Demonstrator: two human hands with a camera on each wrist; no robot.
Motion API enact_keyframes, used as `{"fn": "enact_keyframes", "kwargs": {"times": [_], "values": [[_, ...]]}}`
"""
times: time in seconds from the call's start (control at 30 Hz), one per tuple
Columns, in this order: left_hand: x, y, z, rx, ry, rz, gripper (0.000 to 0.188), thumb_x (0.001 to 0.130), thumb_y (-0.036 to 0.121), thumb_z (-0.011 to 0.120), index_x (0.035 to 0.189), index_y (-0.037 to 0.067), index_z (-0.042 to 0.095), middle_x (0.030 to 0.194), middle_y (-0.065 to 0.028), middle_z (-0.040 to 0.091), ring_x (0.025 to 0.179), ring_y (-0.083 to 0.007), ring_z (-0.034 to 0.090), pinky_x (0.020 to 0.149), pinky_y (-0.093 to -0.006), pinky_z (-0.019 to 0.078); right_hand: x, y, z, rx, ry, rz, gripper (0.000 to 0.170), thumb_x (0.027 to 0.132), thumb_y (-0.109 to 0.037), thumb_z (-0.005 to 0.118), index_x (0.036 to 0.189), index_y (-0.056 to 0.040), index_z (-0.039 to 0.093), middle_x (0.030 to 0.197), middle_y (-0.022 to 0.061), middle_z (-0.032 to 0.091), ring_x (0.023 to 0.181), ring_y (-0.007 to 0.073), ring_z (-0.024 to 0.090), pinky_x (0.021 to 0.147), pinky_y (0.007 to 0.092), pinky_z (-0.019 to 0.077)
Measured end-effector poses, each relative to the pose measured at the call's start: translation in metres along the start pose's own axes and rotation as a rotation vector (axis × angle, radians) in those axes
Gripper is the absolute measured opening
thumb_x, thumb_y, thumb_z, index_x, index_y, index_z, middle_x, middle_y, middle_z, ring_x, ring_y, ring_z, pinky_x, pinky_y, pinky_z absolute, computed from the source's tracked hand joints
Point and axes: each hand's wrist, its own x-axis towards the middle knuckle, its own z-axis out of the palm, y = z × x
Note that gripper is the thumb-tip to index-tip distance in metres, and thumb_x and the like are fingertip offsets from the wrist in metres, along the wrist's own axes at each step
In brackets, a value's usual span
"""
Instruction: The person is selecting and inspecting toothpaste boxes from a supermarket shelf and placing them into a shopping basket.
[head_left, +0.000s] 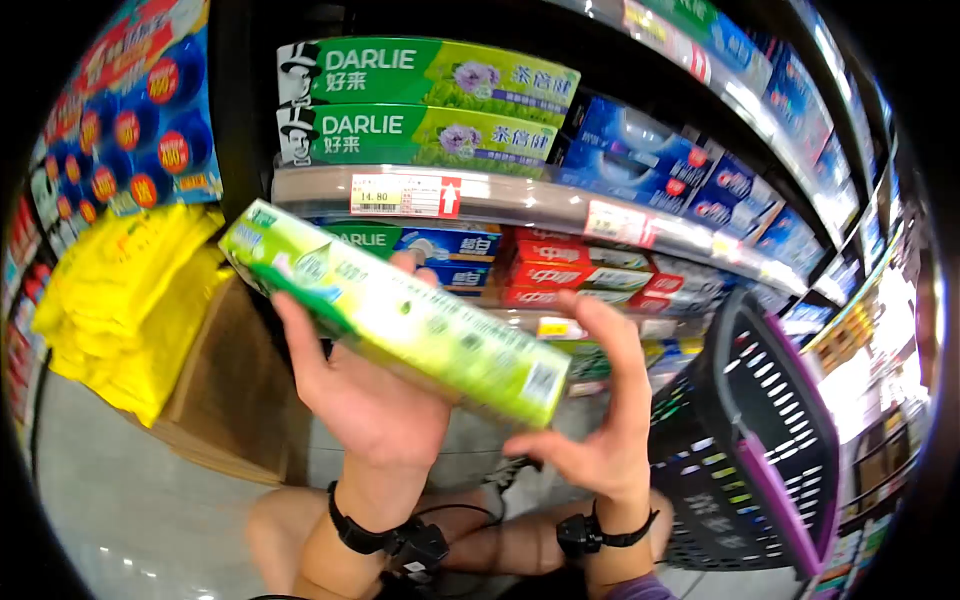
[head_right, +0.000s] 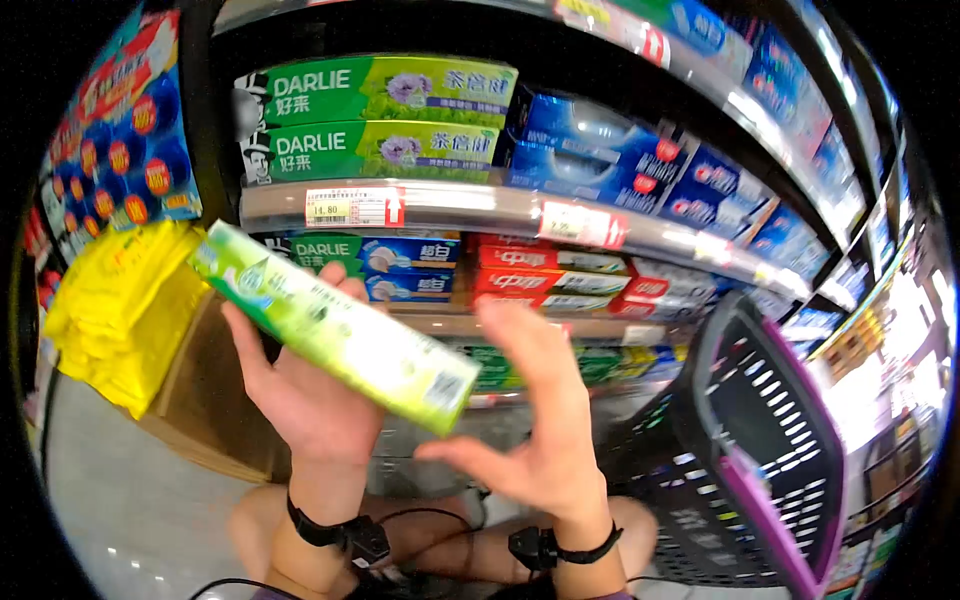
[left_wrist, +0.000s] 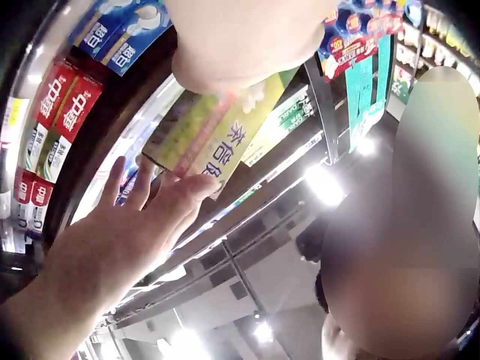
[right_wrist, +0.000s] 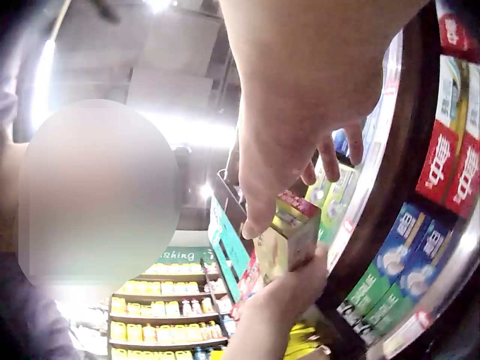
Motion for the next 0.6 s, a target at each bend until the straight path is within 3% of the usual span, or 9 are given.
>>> {"fn": "enact_keyframes", "kwargs": {"times": [0.03,0.07,0.13,0.17,0.3,0.53,0.57,0.6], "values": [[0.007,0.004,-0.006,0.010,-0.137,0.004,0.062,0.096,0.061,0.051,0.122,0.004,0.050,0.098,-0.0060,0.055,0.095,-0.0199,0.057,0.085,-0.0361,0.0454,0.000,-0.008,0.008,0.080,-0.012,-0.036,0.089,0.061,-0.029,0.093,0.136,-0.0026,0.053,0.130,0.0192,0.061,0.117,0.0380,0.060,0.098,0.0438,0.0473],[0.015,0.006,-0.011,0.000,-0.237,0.008,0.056,0.098,0.058,0.048,0.119,0.007,0.051,0.087,-0.0061,0.053,0.079,-0.0186,0.054,0.073,-0.0363,0.0436,-0.003,-0.013,0.014,0.161,-0.051,-0.002,0.077,0.065,-0.029,0.089,0.131,-0.0037,0.059,0.127,0.0179,0.062,0.108,0.0356,0.063,0.090,0.0410,0.0503],[0.028,0.007,-0.029,-0.133,-0.503,-0.095,0.032,0.105,0.036,0.044,0.116,0.007,0.049,0.081,-0.0049,0.051,0.066,-0.0152,0.051,0.069,-0.0335,0.0419,-0.002,-0.016,0.027,0.154,-0.141,-0.141,0.063,0.071,-0.029,0.082,0.126,-0.0055,0.063,0.126,0.0156,0.062,0.103,0.0312,0.064,0.085,0.0387,0.0501],[0.027,0.008,-0.028,-0.076,-0.520,-0.083,0.016,0.106,0.020,0.041,0.113,0.007,0.047,0.076,-0.0037,0.052,0.057,-0.0148,0.051,0.068,-0.0322,0.0426,-0.006,-0.014,0.036,0.127,-0.137,-0.222,0.053,0.077,-0.029,0.075,0.124,-0.0074,0.064,0.127,0.0130,0.061,0.102,0.0284,0.064,0.083,0.0373,0.0498],[0.037,0.002,-0.041,-0.080,-0.733,-0.126,0.014,0.106,0.021,0.042,0.110,0.009,0.049,0.069,-0.0047,0.059,0.056,-0.0172,0.061,0.061,-0.0319,0.0476,-0.030,-0.011,0.048,0.091,-0.051,-0.238,0.044,0.082,-0.025,0.069,0.124,-0.0112,0.064,0.132,0.0100,0.059,0.103,0.0245,0.063,0.084,0.0347,0.0493],[0.033,-0.014,-0.039,-0.001,-0.744,-0.190,0.008,0.101,0.010,0.050,0.108,0.008,0.050,0.071,-0.0031,0.062,0.061,-0.0152,0.065,0.062,-0.0282,0.0476,-0.046,-0.010,0.037,0.087,-0.015,-0.201,0.046,0.081,-0.018,0.066,0.126,-0.0132,0.063,0.134,0.0076,0.058,0.100,0.0204,0.063,0.081,0.0317,0.0502],[0.031,-0.017,-0.041,-0.057,-0.742,-0.178,0.018,0.106,0.024,0.045,0.113,0.008,0.049,0.073,-0.0052,0.060,0.058,-0.0174,0.060,0.062,-0.0316,0.0474,-0.047,-0.009,0.035,0.103,-0.035,-0.204,0.049,0.079,-0.019,0.068,0.127,-0.0131,0.062,0.135,0.0075,0.058,0.099,0.0202,0.064,0.081,0.0315,0.0506],[0.030,-0.014,-0.037,-0.049,-0.745,-0.192,0.018,0.106,0.024,0.045,0.113,0.008,0.049,0.073,-0.0052,0.060,0.058,-0.0174,0.060,0.062,-0.0316,0.0474,-0.047,-0.011,0.034,0.103,-0.019,-0.200,0.049,0.079,-0.019,0.068,0.127,-0.0131,0.062,0.135,0.0075,0.058,0.099,0.0202,0.064,0.081,0.0315,0.0506]]}}
